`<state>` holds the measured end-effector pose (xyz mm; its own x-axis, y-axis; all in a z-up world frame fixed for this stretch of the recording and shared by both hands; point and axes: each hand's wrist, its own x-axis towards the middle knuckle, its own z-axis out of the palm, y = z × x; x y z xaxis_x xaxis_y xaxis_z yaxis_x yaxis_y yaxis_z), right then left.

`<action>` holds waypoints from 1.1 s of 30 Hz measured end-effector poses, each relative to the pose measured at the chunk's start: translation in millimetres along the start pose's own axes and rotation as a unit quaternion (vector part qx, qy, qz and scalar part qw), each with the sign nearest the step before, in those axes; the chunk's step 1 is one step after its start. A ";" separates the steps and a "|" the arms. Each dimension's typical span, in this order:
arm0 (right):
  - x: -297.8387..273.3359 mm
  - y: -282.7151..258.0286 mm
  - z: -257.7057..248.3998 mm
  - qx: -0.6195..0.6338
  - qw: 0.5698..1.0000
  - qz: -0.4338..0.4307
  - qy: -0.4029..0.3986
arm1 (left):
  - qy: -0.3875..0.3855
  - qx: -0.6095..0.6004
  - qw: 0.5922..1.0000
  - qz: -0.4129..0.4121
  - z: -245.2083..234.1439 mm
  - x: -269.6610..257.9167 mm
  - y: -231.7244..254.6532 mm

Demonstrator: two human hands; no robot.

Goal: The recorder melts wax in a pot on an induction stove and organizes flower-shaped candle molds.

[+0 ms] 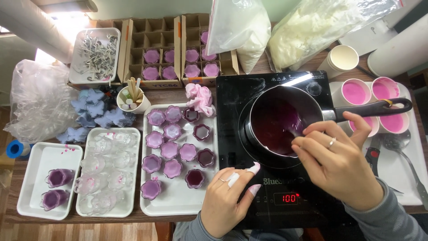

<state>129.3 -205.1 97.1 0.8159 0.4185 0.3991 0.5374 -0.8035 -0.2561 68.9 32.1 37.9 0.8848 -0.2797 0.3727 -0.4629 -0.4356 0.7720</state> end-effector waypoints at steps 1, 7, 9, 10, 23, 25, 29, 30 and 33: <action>-0.5 -1.9 -0.2 0.000 1.000 0.001 0.000 | -0.001 0.000 1.000 0.000 0.7 0.0 0.2; 3.7 -8.7 4.3 0.105 0.994 -0.025 0.003 | -0.005 0.004 1.000 0.004 -0.6 3.0 5.6; 6.5 -7.4 7.9 0.118 0.992 -0.033 0.013 | -0.004 0.004 1.000 0.012 -1.4 3.5 7.1; 6.8 -5.4 10.6 0.118 0.992 -0.033 0.014 | -0.004 0.005 1.000 0.013 -1.3 3.7 7.6; -7.3 -18.6 16.9 0.011 0.997 -0.074 0.020 | 0.028 0.008 1.000 0.009 1.3 9.3 9.5; -8.4 -22.4 15.3 0.017 0.997 -0.074 0.023 | 0.030 0.008 0.999 0.018 2.1 10.3 8.3; -4.9 -26.7 16.9 0.044 0.995 -0.088 0.035 | 0.031 0.014 0.999 0.022 3.5 10.5 5.2; -3.1 -27.6 18.0 0.056 0.994 -0.089 0.039 | 0.034 0.018 0.999 0.026 3.7 10.4 4.9; 0.5 -26.0 26.8 0.047 0.994 -0.092 0.037 | 0.034 0.021 0.999 0.011 4.9 10.3 4.8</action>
<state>121.4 -172.7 80.3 0.6853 0.5204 0.5095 0.6972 -0.6710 -0.2523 75.5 22.8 43.0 0.8750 -0.2317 0.4252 -0.4835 -0.4664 0.7408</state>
